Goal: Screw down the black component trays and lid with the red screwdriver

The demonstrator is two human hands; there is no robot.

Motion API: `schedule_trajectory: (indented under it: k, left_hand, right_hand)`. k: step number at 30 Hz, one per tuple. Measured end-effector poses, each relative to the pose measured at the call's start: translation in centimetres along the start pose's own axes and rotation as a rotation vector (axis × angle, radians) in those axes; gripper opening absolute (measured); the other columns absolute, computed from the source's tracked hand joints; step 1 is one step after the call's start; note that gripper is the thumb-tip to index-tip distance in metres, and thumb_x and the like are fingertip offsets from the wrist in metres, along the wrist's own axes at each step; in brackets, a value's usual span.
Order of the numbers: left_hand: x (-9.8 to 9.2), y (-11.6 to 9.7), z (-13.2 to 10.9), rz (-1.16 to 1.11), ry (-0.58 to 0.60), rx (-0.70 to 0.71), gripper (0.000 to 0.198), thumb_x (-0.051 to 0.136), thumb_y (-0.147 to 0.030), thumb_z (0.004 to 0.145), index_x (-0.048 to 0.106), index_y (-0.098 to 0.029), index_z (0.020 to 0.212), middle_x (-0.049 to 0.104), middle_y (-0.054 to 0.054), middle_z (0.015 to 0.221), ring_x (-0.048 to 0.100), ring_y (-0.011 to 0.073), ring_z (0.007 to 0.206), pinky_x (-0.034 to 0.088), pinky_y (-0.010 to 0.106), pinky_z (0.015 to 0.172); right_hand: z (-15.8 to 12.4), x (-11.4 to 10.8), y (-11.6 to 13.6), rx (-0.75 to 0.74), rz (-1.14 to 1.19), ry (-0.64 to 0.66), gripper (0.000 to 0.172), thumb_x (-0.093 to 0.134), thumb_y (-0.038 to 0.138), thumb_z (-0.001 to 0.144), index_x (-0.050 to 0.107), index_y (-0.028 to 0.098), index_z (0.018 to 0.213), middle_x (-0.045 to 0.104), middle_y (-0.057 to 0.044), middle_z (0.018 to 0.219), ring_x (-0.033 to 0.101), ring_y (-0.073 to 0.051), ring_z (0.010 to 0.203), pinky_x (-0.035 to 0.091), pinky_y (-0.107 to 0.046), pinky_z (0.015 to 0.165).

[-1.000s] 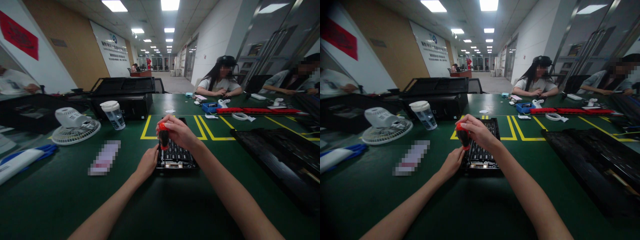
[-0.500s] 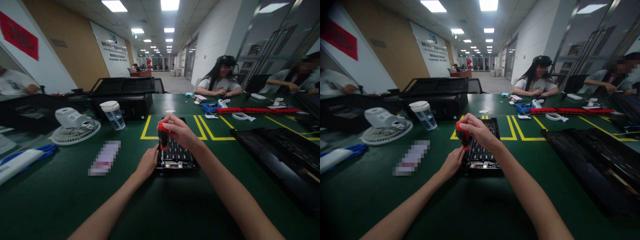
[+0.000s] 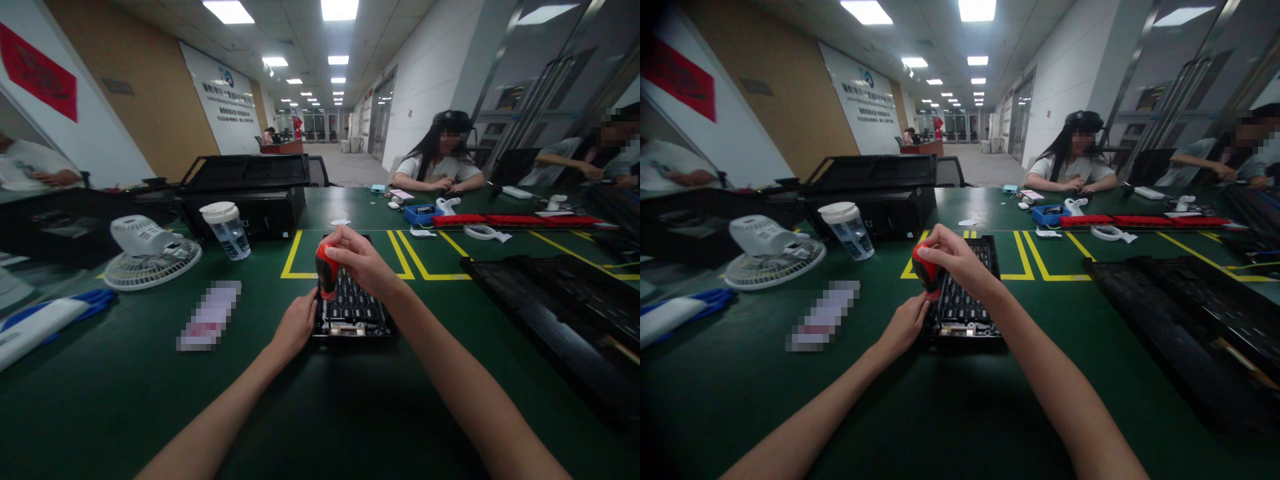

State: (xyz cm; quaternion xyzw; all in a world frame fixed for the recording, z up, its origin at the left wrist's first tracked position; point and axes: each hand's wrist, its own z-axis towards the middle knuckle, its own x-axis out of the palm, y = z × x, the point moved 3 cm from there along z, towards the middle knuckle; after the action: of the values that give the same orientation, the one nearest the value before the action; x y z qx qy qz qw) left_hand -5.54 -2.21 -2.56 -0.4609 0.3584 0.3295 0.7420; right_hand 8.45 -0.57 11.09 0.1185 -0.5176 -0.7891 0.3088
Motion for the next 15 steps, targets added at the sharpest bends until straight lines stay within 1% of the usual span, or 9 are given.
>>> schedule_trajectory:
  k: [9,15]
  left_hand:
    - [0.05,0.00,0.06,-0.002,0.008,0.003,0.032,0.029,-0.023,0.092,0.051,-0.016,0.114,0.062,0.007,0.094,0.058,0.0189,0.088,0.045,0.030,0.077]
    - [-0.06,-0.10,-0.05,-0.004,0.009,-0.009,0.033,0.029,-0.023,0.092,0.051,-0.016,0.115,0.062,0.008,0.097,0.058,0.0193,0.090,0.045,0.031,0.078]
  right_hand:
    - [0.14,-0.08,0.12,-0.110,-0.079,-0.040,0.016,0.063,0.023,0.072,0.047,0.017,0.072,0.053,0.001,0.071,0.049,-0.009,0.066,0.039,-0.020,0.059]
    - [0.16,-0.27,0.27,-0.179,-0.135,-0.035,0.016,0.064,0.022,0.072,0.048,0.016,0.072,0.054,0.000,0.077,0.051,-0.010,0.071,0.042,-0.024,0.067]
